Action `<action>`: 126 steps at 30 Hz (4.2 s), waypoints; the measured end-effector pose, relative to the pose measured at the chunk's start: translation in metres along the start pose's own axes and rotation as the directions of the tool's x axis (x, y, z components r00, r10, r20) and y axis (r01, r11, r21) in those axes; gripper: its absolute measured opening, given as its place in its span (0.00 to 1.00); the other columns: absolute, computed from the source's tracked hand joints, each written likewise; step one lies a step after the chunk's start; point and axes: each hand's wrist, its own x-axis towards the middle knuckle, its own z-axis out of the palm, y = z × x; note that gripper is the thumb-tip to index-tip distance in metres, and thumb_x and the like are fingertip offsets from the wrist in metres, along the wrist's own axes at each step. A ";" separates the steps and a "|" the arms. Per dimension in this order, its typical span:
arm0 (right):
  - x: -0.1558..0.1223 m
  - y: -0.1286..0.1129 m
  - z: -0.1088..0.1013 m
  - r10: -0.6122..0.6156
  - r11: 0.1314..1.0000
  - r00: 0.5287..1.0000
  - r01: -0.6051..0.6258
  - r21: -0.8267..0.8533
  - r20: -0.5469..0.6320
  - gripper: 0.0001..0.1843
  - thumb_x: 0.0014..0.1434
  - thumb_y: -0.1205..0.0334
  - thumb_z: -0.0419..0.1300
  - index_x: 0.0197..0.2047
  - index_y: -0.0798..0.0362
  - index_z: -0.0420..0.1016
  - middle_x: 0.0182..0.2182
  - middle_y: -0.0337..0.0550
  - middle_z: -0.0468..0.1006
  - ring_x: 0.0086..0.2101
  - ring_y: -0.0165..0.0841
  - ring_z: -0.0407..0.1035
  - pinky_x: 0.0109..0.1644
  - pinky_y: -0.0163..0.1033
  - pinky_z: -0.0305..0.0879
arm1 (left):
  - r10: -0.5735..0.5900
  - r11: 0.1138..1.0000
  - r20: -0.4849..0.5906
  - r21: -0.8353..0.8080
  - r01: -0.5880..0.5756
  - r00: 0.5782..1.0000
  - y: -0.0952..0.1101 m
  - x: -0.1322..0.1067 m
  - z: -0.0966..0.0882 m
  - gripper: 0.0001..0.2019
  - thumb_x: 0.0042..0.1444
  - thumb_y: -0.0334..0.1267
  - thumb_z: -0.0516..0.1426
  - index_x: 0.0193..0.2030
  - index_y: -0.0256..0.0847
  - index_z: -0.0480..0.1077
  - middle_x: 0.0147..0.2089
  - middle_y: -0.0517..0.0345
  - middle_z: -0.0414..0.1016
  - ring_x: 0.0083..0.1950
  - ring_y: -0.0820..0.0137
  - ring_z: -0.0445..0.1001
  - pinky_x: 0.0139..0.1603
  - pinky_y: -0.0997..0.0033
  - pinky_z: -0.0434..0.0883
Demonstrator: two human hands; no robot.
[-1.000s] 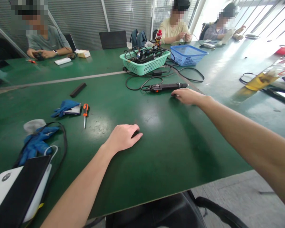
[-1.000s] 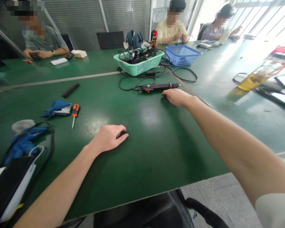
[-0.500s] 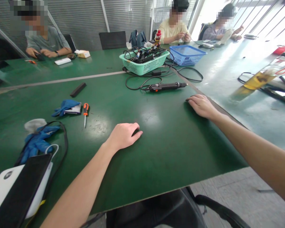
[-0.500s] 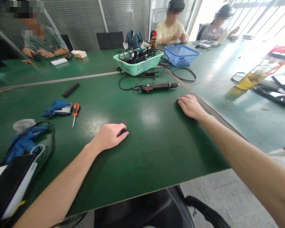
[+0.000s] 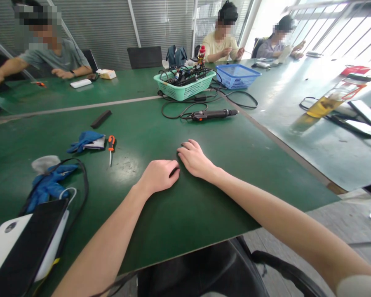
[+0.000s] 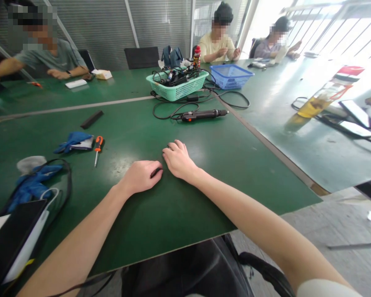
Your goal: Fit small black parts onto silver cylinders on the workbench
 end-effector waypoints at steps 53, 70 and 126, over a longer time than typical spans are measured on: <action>-0.025 0.017 -0.040 -0.139 0.968 0.990 0.141 0.209 -0.025 0.18 0.65 0.66 0.58 0.57 0.51 0.74 0.62 0.52 0.71 0.63 0.44 0.65 0.68 0.53 0.63 | -0.067 0.995 0.023 -0.071 0.069 0.997 -0.003 0.009 0.005 0.22 0.66 0.39 0.51 0.66 0.41 0.61 0.37 0.57 0.79 0.34 0.66 0.77 0.33 0.70 0.68; -0.026 0.011 -0.046 -0.244 0.964 0.970 0.243 0.106 -0.007 0.15 0.64 0.68 0.57 0.54 0.56 0.74 0.62 0.57 0.66 0.65 0.48 0.57 0.69 0.57 0.60 | -0.066 0.997 0.031 -0.023 0.067 0.997 -0.002 0.009 0.009 0.28 0.66 0.39 0.51 0.72 0.41 0.57 0.46 0.51 0.81 0.41 0.63 0.80 0.41 0.67 0.73; -0.020 0.005 -0.042 -0.073 0.984 0.991 0.090 0.152 -0.112 0.20 0.70 0.56 0.52 0.60 0.56 0.71 0.58 0.55 0.73 0.63 0.47 0.61 0.69 0.57 0.61 | -0.020 0.998 0.043 -0.059 0.022 0.999 0.000 0.010 0.003 0.14 0.67 0.40 0.52 0.56 0.43 0.69 0.46 0.54 0.80 0.42 0.64 0.79 0.41 0.67 0.71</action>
